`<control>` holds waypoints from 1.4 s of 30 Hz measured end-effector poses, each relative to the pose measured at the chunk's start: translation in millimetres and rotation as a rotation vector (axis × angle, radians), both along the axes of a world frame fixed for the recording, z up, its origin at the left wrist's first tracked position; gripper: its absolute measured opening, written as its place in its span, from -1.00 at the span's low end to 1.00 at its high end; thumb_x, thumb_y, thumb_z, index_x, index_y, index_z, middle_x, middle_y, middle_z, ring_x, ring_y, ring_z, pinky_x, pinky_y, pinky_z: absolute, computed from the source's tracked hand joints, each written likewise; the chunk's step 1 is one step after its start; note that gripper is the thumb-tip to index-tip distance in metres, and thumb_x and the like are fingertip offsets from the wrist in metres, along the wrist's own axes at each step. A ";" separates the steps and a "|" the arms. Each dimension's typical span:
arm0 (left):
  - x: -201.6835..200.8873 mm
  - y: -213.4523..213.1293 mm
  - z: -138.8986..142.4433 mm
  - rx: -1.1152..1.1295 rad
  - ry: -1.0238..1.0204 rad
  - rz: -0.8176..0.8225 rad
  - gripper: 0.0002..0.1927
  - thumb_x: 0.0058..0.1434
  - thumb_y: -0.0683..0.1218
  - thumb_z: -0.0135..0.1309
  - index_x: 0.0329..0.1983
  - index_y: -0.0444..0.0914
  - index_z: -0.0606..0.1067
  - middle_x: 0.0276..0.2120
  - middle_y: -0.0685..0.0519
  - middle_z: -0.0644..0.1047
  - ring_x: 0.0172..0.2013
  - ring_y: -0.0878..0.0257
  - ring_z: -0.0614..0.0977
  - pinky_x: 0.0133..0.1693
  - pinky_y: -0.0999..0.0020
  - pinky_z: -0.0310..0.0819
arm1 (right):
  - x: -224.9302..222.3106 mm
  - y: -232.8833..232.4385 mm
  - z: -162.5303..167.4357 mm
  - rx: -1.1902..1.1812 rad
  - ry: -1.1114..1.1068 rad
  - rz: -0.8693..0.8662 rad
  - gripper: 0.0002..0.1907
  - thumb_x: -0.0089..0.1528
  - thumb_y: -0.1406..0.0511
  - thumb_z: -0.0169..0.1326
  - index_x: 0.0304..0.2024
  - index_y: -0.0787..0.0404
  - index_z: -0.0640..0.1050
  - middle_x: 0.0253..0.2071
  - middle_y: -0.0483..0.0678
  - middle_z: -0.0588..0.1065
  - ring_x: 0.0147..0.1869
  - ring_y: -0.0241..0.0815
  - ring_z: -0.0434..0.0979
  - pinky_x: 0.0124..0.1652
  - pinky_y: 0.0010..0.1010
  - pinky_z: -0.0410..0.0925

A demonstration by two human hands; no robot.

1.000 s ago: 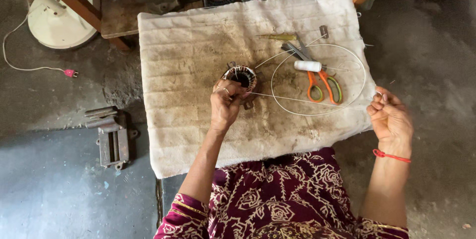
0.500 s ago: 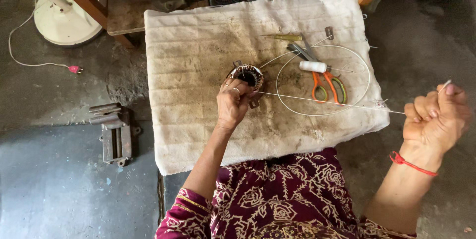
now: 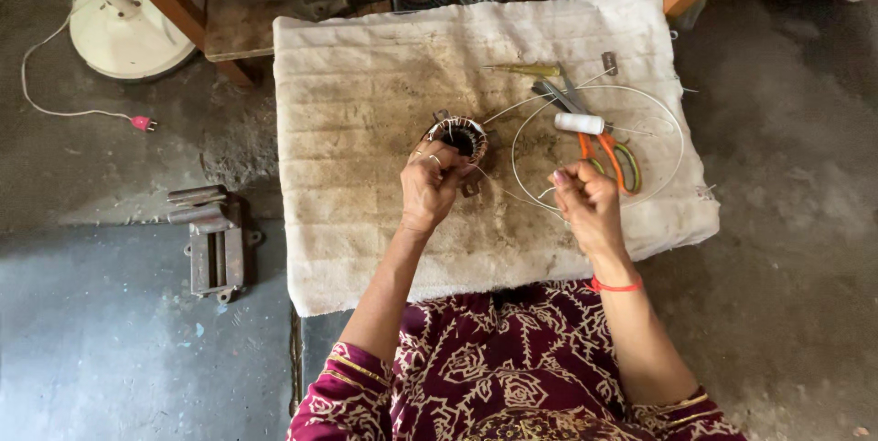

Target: The person winds thin white wire around a small cylindrical object held in the left hand, using the right hand to wrap and tighten the wire. The person repeatedly pulls the wire taut and adjusts the coil on the cylinder.

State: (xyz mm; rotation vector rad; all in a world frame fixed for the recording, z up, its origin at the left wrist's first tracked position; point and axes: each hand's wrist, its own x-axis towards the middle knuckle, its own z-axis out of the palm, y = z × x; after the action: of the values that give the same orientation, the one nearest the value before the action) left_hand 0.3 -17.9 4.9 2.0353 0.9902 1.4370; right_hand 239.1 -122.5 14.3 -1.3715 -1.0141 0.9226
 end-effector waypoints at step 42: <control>1.5 0.8 -4.1 -0.117 -0.042 0.015 -0.87 -0.01 -0.23 0.33 -0.38 -0.28 0.62 -0.27 -0.02 0.64 -0.18 0.05 0.66 -0.12 0.22 0.55 | -100.2 43.6 -21.6 0.327 -0.686 -0.147 -0.91 0.23 0.44 0.15 -0.36 0.27 0.49 -0.40 0.06 0.52 -0.43 -0.05 0.57 -0.42 -0.30 0.38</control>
State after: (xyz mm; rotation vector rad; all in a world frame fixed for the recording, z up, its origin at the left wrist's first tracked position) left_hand 1.9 -17.0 0.9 1.9108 1.0495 1.3900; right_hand 138.9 -78.9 -7.3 -1.4798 -1.4736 0.1425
